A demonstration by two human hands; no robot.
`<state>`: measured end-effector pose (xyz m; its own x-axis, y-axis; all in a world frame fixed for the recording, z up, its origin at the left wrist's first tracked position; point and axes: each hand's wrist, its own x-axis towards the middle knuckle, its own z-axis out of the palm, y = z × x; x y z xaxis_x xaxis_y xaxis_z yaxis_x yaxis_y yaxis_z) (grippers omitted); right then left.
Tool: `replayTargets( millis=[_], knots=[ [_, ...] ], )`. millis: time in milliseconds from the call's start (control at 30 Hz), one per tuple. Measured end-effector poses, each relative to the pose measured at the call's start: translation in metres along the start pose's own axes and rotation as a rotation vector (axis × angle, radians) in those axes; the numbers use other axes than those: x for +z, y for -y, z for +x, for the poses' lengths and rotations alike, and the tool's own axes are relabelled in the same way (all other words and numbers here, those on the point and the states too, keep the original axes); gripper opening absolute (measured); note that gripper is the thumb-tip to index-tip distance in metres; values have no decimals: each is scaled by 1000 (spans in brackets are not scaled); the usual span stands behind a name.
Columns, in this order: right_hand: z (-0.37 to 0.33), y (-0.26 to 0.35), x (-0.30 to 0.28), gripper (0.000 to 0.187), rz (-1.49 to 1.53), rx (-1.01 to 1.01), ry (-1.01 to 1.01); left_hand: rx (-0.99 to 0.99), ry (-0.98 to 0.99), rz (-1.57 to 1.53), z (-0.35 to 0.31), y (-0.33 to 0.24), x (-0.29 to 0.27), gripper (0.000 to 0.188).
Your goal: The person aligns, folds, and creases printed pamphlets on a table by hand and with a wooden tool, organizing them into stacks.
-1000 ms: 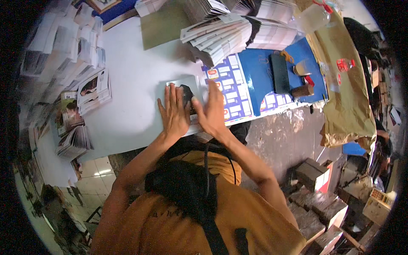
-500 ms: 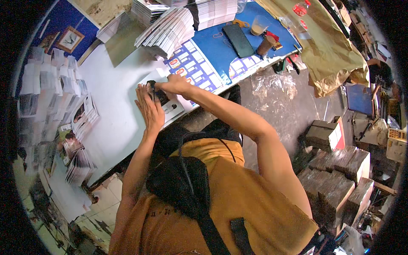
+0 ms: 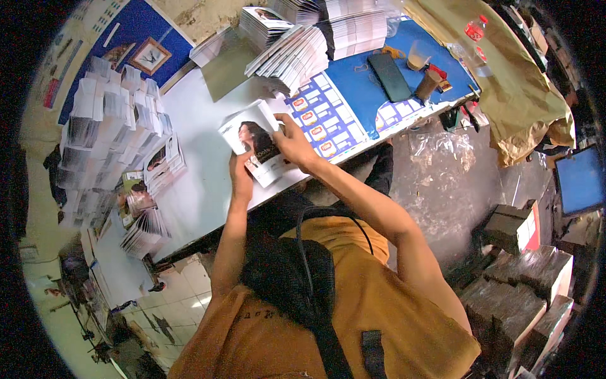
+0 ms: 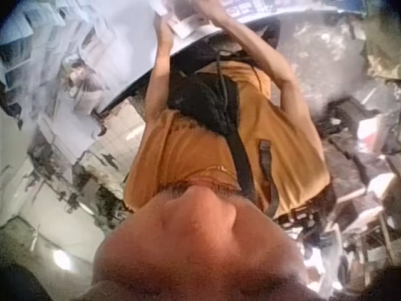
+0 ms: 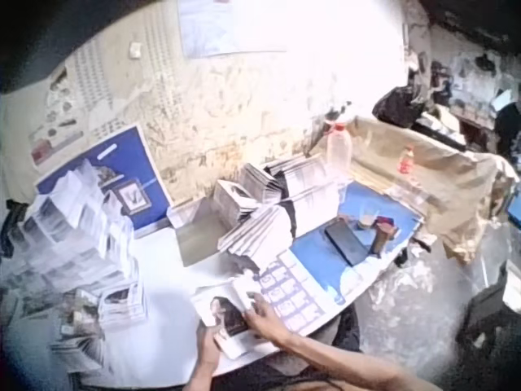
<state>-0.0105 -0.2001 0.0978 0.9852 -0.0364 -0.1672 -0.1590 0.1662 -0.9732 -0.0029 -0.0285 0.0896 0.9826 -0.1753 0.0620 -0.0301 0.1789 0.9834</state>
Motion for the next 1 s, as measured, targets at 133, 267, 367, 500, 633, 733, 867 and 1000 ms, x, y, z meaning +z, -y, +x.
replayTargets(
  millis=[133,267,367,500,633,733,867,1000],
  knots=[
    [-23,28,-4,50,-40,-319,187,49,-9,93,-30,-27,7,43],
    [-29,-1,-16,70,-172,-324,199,35,38,119,-39,9,-4,40],
    [-34,-19,-19,78,-173,-338,138,7,-35,51,-47,18,16,41],
    [-40,-25,-18,78,-321,-443,109,-158,-10,-33,-33,108,-32,40],
    [-36,-38,-16,82,-339,-407,123,-218,-44,-99,-19,111,-46,44],
    [-44,-24,-11,73,-249,-460,148,16,-12,280,-33,46,-15,50],
    [-49,-27,-12,61,-201,-484,46,71,51,115,-17,51,-9,39],
    [-45,-27,2,48,-127,-407,-45,221,85,344,-5,26,-6,38]
  ],
)
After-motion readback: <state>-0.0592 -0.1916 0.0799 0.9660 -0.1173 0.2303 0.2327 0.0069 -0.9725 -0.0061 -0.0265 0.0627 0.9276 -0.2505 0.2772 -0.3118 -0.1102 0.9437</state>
